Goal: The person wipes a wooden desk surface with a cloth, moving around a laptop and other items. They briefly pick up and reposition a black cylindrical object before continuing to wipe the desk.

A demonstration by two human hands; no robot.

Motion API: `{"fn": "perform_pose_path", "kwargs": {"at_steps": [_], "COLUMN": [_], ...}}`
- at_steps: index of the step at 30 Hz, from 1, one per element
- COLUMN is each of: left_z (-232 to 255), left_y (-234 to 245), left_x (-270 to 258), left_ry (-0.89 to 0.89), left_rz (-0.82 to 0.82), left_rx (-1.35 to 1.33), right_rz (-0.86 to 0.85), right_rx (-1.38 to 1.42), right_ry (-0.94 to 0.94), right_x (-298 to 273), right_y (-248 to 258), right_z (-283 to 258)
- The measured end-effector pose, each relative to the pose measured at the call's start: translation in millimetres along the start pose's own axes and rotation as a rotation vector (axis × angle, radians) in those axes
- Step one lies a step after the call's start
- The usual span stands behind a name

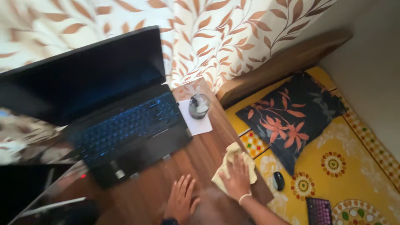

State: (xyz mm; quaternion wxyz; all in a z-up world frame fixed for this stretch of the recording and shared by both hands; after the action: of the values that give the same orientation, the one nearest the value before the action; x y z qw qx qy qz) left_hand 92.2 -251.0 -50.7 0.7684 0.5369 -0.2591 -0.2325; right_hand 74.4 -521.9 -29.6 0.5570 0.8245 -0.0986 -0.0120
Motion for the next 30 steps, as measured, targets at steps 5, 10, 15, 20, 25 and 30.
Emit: {"fn": "perform_pose_path", "kwargs": {"at_steps": [5, 10, 15, 20, 25, 30], "left_z": [-1, 1, -5, -7, -7, -8], "left_y": [15, 31, 29, 27, 31, 34], "left_x": [95, 102, 102, 103, 102, 101], "left_ry": [-0.09, -0.101, -0.111, -0.108, -0.09, -0.087], "left_rz": [-0.122, -0.109, -0.074, -0.087, -0.1, -0.095], "left_rx": [0.044, 0.024, 0.003, -0.012, -0.039, -0.045], "right_rz": [-0.107, -0.167, -0.21, -0.162, -0.221, -0.236], "right_rx": [0.212, 0.31, 0.384, 0.46, 0.409, 0.464], "right_ry": [0.15, 0.265, 0.361, 0.426, 0.43, 0.497], "right_x": [83, 151, 230, 307, 364, 389], "right_y": [40, 31, 7, -11, -33, -38], "right_z": [41, 55, 55, 50, 30, 22]}}
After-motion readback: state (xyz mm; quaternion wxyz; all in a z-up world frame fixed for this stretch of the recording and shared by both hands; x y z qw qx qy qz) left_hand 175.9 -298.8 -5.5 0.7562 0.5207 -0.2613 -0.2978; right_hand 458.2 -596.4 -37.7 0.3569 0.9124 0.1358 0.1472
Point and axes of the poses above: each hand's wrist, its own x-axis towards the middle knuckle, its own y-axis out of the back of the hand, z = x × y, the point moved 2 cm from there along x, towards the middle knuckle, and after that the axes turned 13 degrees about x, right-handed, at the moved point
